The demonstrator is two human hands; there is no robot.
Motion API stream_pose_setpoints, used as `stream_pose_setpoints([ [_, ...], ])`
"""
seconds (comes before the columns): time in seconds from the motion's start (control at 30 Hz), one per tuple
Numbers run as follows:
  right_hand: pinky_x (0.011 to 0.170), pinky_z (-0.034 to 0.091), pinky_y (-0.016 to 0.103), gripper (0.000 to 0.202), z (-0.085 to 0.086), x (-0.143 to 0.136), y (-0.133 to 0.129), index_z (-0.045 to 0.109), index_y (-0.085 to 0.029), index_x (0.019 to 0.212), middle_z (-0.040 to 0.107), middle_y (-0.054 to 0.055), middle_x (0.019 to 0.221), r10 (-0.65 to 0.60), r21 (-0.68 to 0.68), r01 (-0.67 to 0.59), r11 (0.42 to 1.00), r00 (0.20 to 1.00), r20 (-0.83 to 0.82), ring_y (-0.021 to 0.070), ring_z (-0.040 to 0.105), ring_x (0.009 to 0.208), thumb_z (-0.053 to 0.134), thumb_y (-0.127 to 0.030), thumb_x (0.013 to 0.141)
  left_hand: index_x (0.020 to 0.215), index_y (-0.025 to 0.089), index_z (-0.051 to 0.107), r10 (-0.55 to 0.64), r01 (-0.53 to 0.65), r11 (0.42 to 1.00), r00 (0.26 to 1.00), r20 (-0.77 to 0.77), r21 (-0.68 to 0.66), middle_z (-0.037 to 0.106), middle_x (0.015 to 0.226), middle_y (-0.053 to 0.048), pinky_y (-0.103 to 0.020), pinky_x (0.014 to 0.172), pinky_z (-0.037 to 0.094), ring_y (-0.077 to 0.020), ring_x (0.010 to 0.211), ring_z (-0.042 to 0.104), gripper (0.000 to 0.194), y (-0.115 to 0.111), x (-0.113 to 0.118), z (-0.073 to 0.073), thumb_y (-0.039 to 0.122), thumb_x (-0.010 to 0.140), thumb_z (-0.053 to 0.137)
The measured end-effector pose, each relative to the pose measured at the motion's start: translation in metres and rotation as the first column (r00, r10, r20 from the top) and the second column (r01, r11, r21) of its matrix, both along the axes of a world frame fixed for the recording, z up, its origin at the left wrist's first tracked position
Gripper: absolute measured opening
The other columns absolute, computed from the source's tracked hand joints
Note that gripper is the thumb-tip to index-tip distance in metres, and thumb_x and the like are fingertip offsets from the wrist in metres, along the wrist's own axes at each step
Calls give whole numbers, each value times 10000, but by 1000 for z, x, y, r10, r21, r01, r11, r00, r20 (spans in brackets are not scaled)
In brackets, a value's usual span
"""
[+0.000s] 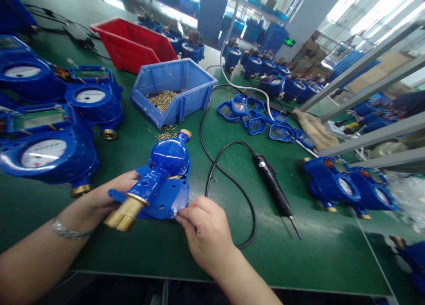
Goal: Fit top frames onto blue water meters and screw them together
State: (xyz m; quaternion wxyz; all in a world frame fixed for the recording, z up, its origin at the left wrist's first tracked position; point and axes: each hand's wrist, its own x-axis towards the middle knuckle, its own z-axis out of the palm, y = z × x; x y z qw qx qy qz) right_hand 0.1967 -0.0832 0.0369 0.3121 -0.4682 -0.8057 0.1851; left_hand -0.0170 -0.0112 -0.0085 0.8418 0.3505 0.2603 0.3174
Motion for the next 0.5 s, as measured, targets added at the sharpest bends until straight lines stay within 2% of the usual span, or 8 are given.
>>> stream_pose_setpoints([
  [0.07,591,486,240,161,0,8,4,683,-170,810,644,53,716,43,-48,-42,998,999,16,146,603,654,535,-203,863,1053,143,661,0,0,1000,1000,5,-12,702,1022,-118,-295,724,547,-270,856,667,542,0,0,1,385,585,785],
  [0.1,622,490,245,169,-2,14,9,685,-182,833,654,51,744,-2,-84,5,996,999,33,149,612,687,523,-215,868,1041,144,666,5,-4,1000,1000,4,-20,706,1012,-115,-285,708,548,-262,840,670,528,0,0,1,380,584,786],
  [0.17,700,485,273,166,-11,29,23,681,-199,849,665,50,799,-217,-161,234,959,969,116,165,620,755,516,-216,857,992,140,683,24,-23,999,1000,5,-38,718,962,-109,-272,682,549,-246,795,673,498,-1,1,1,378,569,793],
  [0.2,732,475,295,147,-19,36,32,674,-200,829,661,52,809,-357,-189,391,901,915,188,178,616,774,527,-209,837,974,140,688,31,-30,998,1000,7,-51,723,935,-106,-272,673,550,-240,773,673,483,-1,1,1,372,564,797],
  [0.27,713,459,334,94,-37,49,50,656,-172,788,637,67,765,-470,-218,531,819,838,277,206,598,732,564,-187,781,956,141,690,38,-37,996,999,19,-79,728,894,-98,-275,665,551,-229,741,673,437,-1,1,-2,335,578,789],
  [0.3,700,450,340,67,-47,54,58,644,-164,766,621,66,737,-488,-232,558,797,820,299,212,588,712,580,-177,756,960,139,687,41,-38,995,999,26,-90,729,890,-98,-280,669,551,-227,738,674,418,0,1,-4,313,591,780],
  [0.4,704,429,329,63,-66,58,72,586,-175,665,581,45,689,-479,-267,554,789,826,297,206,569,700,579,-141,717,956,120,679,67,-63,992,997,31,-109,728,906,-110,-294,700,554,-230,758,679,369,0,1,-12,275,630,754],
  [0.5,724,421,321,134,-63,56,72,520,-191,596,558,27,664,-469,-297,520,801,853,229,193,556,704,552,-122,707,945,127,675,111,-108,985,994,20,-132,732,900,-95,-279,707,555,-212,757,683,308,-1,3,-16,247,667,729],
])
